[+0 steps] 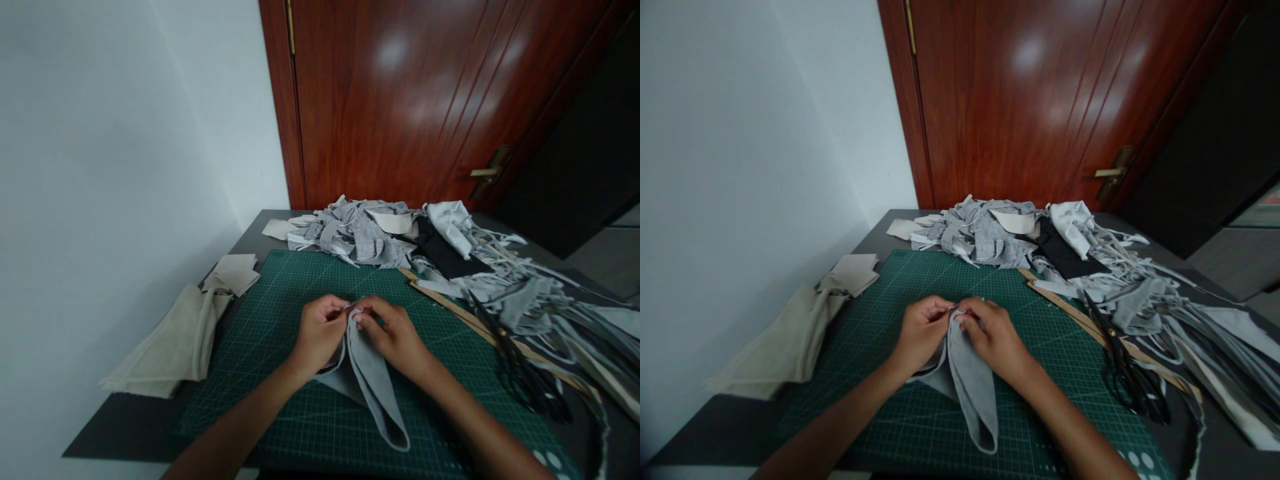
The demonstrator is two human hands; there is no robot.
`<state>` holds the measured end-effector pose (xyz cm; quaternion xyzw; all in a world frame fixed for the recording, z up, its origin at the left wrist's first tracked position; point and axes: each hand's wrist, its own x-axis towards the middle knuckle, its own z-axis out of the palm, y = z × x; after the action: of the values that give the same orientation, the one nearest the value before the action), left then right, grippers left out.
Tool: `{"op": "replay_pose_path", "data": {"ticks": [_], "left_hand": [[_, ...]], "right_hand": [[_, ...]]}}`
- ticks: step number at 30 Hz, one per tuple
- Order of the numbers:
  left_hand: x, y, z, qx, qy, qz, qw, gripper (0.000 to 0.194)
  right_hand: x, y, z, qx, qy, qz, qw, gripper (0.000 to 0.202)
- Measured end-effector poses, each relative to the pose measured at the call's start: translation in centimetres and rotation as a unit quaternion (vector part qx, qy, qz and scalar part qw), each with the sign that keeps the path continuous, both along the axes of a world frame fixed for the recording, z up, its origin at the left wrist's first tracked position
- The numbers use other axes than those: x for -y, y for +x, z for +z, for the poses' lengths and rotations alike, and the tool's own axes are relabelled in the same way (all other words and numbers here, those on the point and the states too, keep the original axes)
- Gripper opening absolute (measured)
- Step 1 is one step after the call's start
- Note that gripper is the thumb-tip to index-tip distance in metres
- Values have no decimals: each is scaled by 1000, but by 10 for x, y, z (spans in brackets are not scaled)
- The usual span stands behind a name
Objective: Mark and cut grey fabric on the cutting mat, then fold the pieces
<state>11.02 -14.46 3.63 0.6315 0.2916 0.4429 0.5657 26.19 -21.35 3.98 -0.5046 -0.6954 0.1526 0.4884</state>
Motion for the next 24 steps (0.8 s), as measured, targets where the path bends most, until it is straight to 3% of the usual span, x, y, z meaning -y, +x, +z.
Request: {"op": "replay_pose_path", "data": {"ticks": [5, 13, 24], "left_hand": [[-8, 0, -4, 11, -42, -17, 999, 21], [-14, -6, -1, -30, -25, -77, 996, 27], [-14, -9, 4, -43, 8, -78, 996, 31]], "right_hand": [[1, 3, 1, 118, 83, -96, 985, 13], [-1, 6, -3, 126, 75, -81, 986, 3], [1, 5, 1, 132, 56, -84, 986, 5]]}}
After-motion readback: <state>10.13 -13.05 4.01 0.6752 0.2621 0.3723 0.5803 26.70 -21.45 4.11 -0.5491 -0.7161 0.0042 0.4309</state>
